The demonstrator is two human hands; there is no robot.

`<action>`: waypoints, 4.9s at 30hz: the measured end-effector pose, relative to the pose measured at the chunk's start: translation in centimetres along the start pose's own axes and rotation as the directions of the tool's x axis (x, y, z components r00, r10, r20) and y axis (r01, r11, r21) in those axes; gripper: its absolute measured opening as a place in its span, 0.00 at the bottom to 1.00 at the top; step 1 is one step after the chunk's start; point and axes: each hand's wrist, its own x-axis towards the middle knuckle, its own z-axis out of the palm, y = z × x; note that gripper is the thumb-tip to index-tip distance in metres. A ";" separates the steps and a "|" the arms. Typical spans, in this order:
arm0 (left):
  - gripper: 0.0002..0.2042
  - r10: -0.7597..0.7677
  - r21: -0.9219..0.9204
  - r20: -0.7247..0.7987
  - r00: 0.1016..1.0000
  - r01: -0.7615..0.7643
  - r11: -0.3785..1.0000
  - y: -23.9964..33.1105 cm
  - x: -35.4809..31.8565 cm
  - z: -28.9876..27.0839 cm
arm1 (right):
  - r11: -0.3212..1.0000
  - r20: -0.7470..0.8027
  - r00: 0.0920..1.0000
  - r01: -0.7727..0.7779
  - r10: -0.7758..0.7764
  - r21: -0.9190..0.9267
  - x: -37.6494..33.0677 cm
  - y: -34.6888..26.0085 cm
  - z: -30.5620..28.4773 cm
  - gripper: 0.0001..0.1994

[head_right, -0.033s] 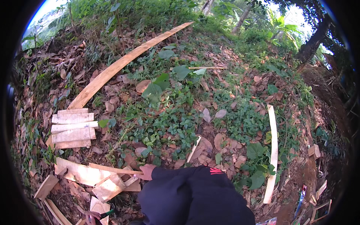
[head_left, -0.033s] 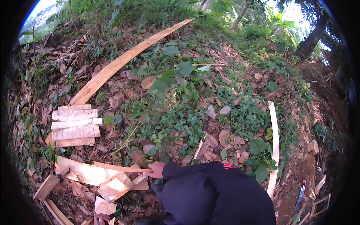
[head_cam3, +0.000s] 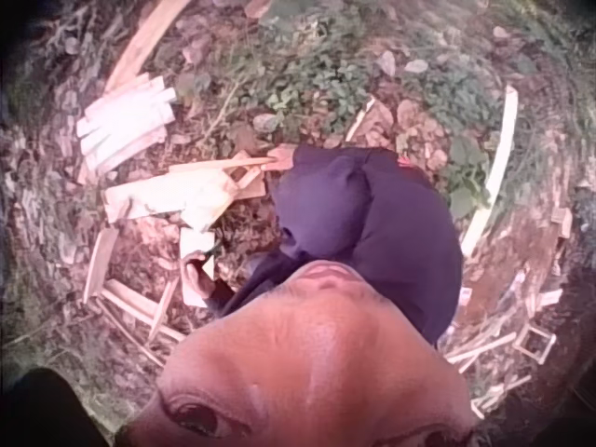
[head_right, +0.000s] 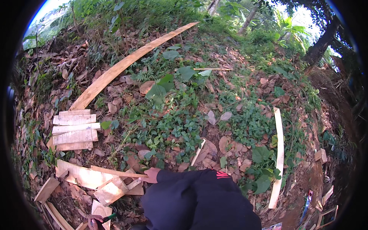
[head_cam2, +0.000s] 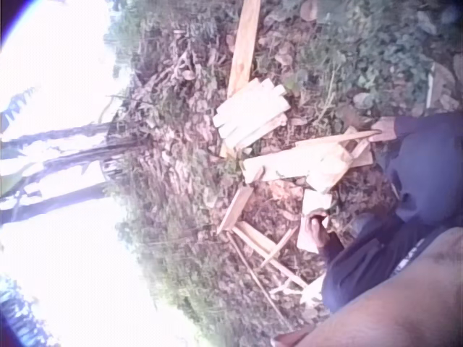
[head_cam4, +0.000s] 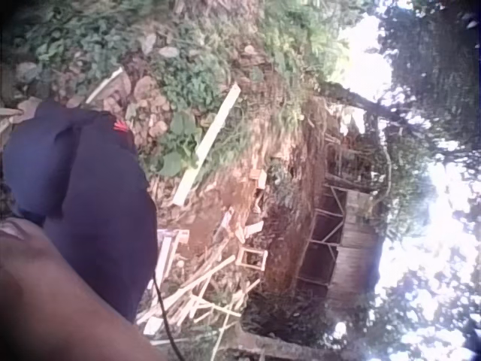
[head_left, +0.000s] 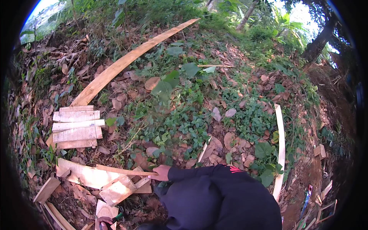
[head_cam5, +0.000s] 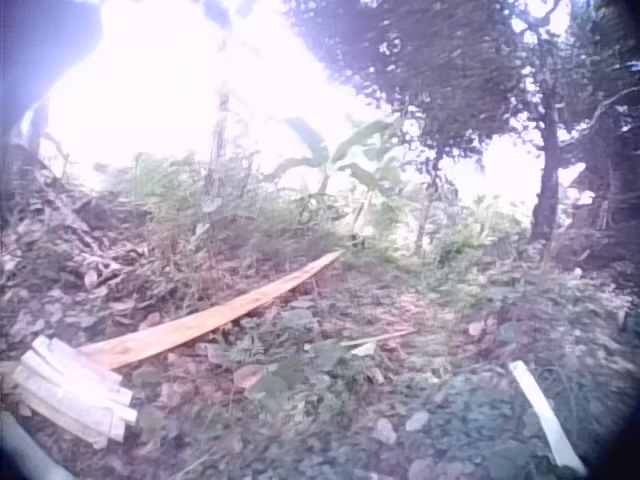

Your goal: The person uses a hammer to split a thin wooden plank into smaller pieces. They repeatedly strike the wood, reposition it, and separate the resulting strips on the ground.

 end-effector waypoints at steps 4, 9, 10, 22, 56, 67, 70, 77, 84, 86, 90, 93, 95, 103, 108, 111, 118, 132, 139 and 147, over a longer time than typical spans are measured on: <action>0.16 0.153 0.195 0.010 0.988 -0.152 0.969 -0.8 -0.3 -0.2 | 0.907 0.276 0.960 -0.071 -0.051 0.415 0.2 3.3 0.1 0.22; 0.19 0.027 -0.346 -0.222 0.975 -0.105 0.932 1.5 0.1 -1.9 | 0.652 0.494 0.867 -0.341 -0.061 0.677 0.3 0.3 0.8 0.21; 0.19 0.014 -0.401 -0.270 0.963 -0.126 0.907 2.4 0.0 -1.7 | 0.710 0.550 0.832 -0.348 -0.067 0.612 -0.3 -0.7 0.3 0.22; 0.20 0.373 -0.190 -0.299 0.878 -0.438 0.878 8.6 0.1 -0.3 | 0.835 0.429 0.903 -0.243 0.009 0.494 -0.3 -1.1 3.3 0.34; 0.16 0.312 -0.266 -0.422 0.851 -0.446 0.855 8.7 18.0 0.8 | 0.930 0.378 0.926 -0.135 -0.004 0.341 -1.1 -1.8 4.9 0.30; 0.18 0.611 0.074 -0.332 0.719 -0.626 0.776 6.8 12.1 6.4 | 0.912 0.444 0.895 -0.221 0.049 0.345 -1.0 -1.5 4.7 0.31; 0.18 0.630 0.023 -0.259 0.732 -0.647 0.762 6.1 10.3 7.0 | 0.915 0.440 0.898 -0.187 0.012 0.357 -0.4 -1.2 5.3 0.31; 0.25 0.672 0.221 -0.204 0.712 -0.635 0.740 4.9 7.8 9.2 | 0.945 0.365 0.931 -0.134 0.018 0.297 -1.0 -2.5 4.7 0.31; 0.23 0.779 0.224 -0.075 0.622 -0.751 0.621 3.3 6.8 8.9 | 0.961 0.363 0.932 -0.123 0.025 0.250 -1.0 -2.8 4.7 0.31; 0.22 0.773 0.200 -0.049 0.632 -0.752 0.628 2.9 6.2 8.8 | 0.965 0.345 0.938 -0.103 0.014 0.242 -1.1 -2.7 4.9 0.31; 0.21 0.769 0.172 -0.051 0.637 -0.753 0.635 2.3 5.6 8.7 | 0.964 0.346 0.938 -0.112 0.022 0.242 -1.3 -1.4 5.4 0.31; 0.20 0.764 0.207 -0.024 0.645 -0.744 0.635 2.5 5.1 8.6 | 0.973 0.317 0.948 -0.076 0.002 0.219 -1.1 -1.6 5.6 0.30; 0.17 0.685 0.183 -0.095 0.722 -0.664 0.725 3.4 4.9 8.0 | 0.977 0.309 0.951 -0.076 0.011 0.199 -1.0 -2.4 5.3 0.28; 0.14 -0.195 0.752 -0.054 0.979 0.169 0.637 14.2 0.2 2.3 | 0.994 0.021 0.999 0.040 -0.042 0.106 -3.3 -3.1 6.1 0.21; 0.19 -0.683 0.286 -0.182 0.707 0.703 0.651 11.5 -1.0 -1.6 | 0.982 0.134 0.981 0.122 -0.142 0.143 -2.3 -3.7 6.2 0.20; 0.13 -0.813 0.325 0.129 0.568 0.750 0.576 9.3 0.7 -4.9 | 0.949 0.556 0.831 -0.178 0.003 0.261 -0.9 -4.9 2.8 0.18; 0.20 -0.879 0.172 0.160 0.449 0.864 0.472 4.2 1.5 -6.0 | 0.768 0.639 0.750 -0.306 -0.170 0.563 0.6 -2.9 4.8 0.18; 0.18 -0.846 0.166 0.091 0.525 0.830 0.533 -1.4 -0.8 -7.5 | 0.899 0.550 0.819 -0.107 -0.162 0.425 0.5 -2.6 5.8 0.25; 0.21 -0.738 0.262 0.120 0.664 0.695 0.669 -5.4 -2.3 -9.2 | 0.931 0.530 0.819 0.015 -0.220 0.365 1.1 -3.3 6.1 0.23; 0.23 -0.706 0.347 0.139 0.695 0.633 0.692 -7.0 -2.4 -9.6 | 0.936 0.526 0.828 -0.003 -0.195 0.352 0.7 -4.3 5.7 0.25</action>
